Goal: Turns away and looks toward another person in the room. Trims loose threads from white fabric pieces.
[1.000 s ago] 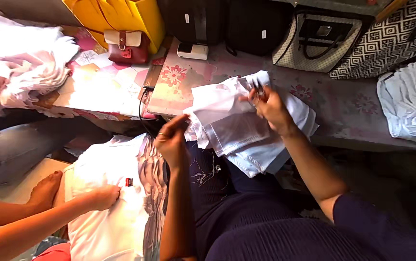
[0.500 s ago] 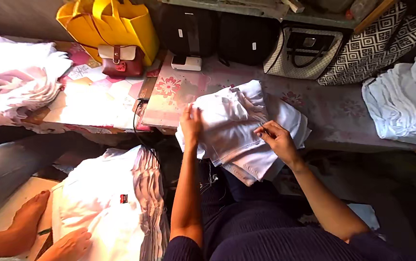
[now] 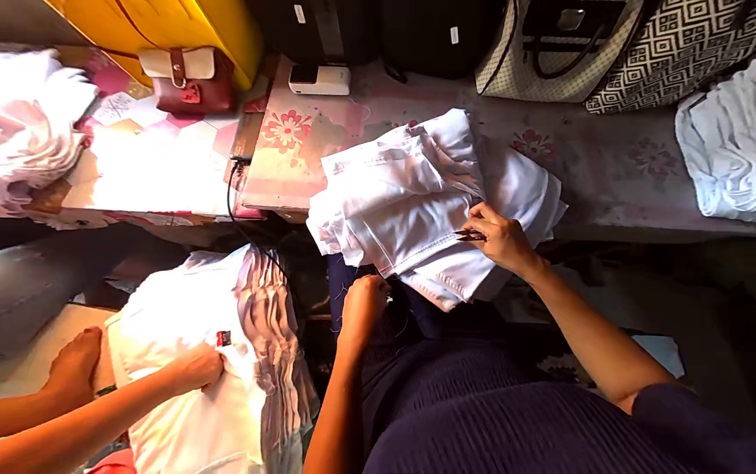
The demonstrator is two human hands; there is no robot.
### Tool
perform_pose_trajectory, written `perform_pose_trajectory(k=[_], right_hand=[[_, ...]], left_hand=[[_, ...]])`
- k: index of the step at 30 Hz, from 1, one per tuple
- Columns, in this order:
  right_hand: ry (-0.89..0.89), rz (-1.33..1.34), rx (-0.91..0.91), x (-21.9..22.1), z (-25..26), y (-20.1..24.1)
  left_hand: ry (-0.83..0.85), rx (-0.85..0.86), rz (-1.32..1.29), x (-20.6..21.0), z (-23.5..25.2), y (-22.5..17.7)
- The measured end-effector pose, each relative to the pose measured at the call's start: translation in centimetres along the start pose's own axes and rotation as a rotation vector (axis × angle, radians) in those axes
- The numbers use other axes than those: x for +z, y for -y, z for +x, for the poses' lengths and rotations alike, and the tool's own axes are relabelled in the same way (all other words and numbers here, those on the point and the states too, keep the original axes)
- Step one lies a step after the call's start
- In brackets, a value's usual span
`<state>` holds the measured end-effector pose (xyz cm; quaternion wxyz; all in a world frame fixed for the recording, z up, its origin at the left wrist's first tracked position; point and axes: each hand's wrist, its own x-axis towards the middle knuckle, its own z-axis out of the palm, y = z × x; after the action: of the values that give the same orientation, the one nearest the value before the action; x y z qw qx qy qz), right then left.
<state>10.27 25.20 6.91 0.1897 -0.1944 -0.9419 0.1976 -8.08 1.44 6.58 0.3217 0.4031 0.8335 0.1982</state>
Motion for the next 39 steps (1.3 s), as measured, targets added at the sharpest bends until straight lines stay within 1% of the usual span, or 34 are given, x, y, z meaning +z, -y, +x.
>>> perform_pose_trajectory(k=[1,2,4,5,7,8,9,11,13,14,17,18,19,20,21,22,23,24,25,27,28,29,31,33,34,36,39], right_hand=[[0.032,-0.039,-0.021,-0.1,0.1,0.0],[0.032,-0.069,-0.036,0.0,0.2,-0.1],[-0.015,-0.068,-0.036,-0.1,0.2,-0.1],[-0.043,-0.042,-0.044,-0.4,0.4,0.0],[-0.107,0.034,-0.083,-1.0,0.8,1.2],[-0.153,0.054,-0.107,-1.2,1.0,2.1],[-0.210,0.055,-0.128,-1.4,1.3,2.9],[-0.326,0.031,-0.126,-1.0,2.1,4.0],[-0.379,0.035,-0.046,0.2,2.6,4.4],[-0.394,0.065,-0.005,1.0,2.7,4.4],[-0.381,0.255,0.070,3.1,2.2,5.0],[-0.380,0.309,0.073,3.5,2.2,5.3],[-0.384,0.347,0.078,3.9,2.1,5.5],[-0.387,0.372,0.089,4.1,1.8,5.6],[-0.386,0.388,0.109,4.2,1.7,5.6],[-0.382,0.397,0.133,4.2,1.7,5.6],[-0.364,0.401,0.151,4.1,1.6,5.6],[-0.318,0.398,0.173,4.0,1.3,5.6],[-0.223,0.385,0.210,3.7,0.9,5.5],[0.088,0.390,0.317,2.3,-0.1,5.2],[0.180,0.420,0.362,1.6,-0.6,5.0],[0.181,0.461,0.397,1.1,-1.2,4.8],[0.029,0.504,0.465,0.6,-1.5,4.2],[-0.091,0.514,0.574,0.6,-0.5,3.9],[-0.094,0.530,0.631,0.8,0.2,3.9],[-0.036,0.575,0.693,1.5,1.3,4.2],[-0.011,0.595,0.703,2.9,1.9,4.9]], left_hand=[[-0.015,-0.006,0.033,-0.9,-0.1,-1.5],[-0.097,0.040,0.034,-1.1,-0.2,-3.0],[-0.275,0.204,-0.018,0.0,0.8,-5.3],[-0.326,0.279,-0.045,0.9,1.7,-6.3],[-0.395,0.399,-0.048,2.9,3.6,-7.6],[-0.472,0.475,-0.053,3.7,4.3,-8.1],[-0.572,0.548,-0.065,4.0,4.8,-8.5],[-0.715,0.620,-0.121,2.9,4.7,-9.4],[-0.812,0.615,-0.172,1.2,4.6,-8.8],[-0.856,0.582,-0.171,0.4,4.9,-7.6],[-0.883,0.357,-0.168,-0.7,5.7,-2.8],[-0.919,0.325,-0.186,-0.8,5.3,-2.5],[-0.959,0.354,-0.222,-0.5,4.7,-3.1],[-0.957,0.416,-0.272,-0.1,3.8,-4.3],[-0.903,0.486,-0.342,0.6,3.3,-5.7],[-0.812,0.531,-0.423,1.3,3.5,-6.7],[-0.718,0.536,-0.496,2.1,4.2,-6.9],[-0.638,0.490,-0.535,2.8,5.3,-6.3],[-0.587,0.424,-0.556,3.3,6.3,-5.3],[-0.540,0.325,-0.631,3.5,7.4,-3.6],[-0.522,0.297,-0.659,3.3,7.2,-3.4],[-0.508,0.281,-0.682,3.3,6.9,-3.4],[-0.500,0.261,-0.724,3.4,6.4,-3.7],[-0.540,0.277,-0.731,3.8,6.1,-4.0],[-0.563,0.305,-0.714,4.2,5.9,-4.3],[-0.615,0.392,-0.636,4.8,6.0,-4.9],[-0.682,0.483,-0.492,5.7,6.8,-5.5]])
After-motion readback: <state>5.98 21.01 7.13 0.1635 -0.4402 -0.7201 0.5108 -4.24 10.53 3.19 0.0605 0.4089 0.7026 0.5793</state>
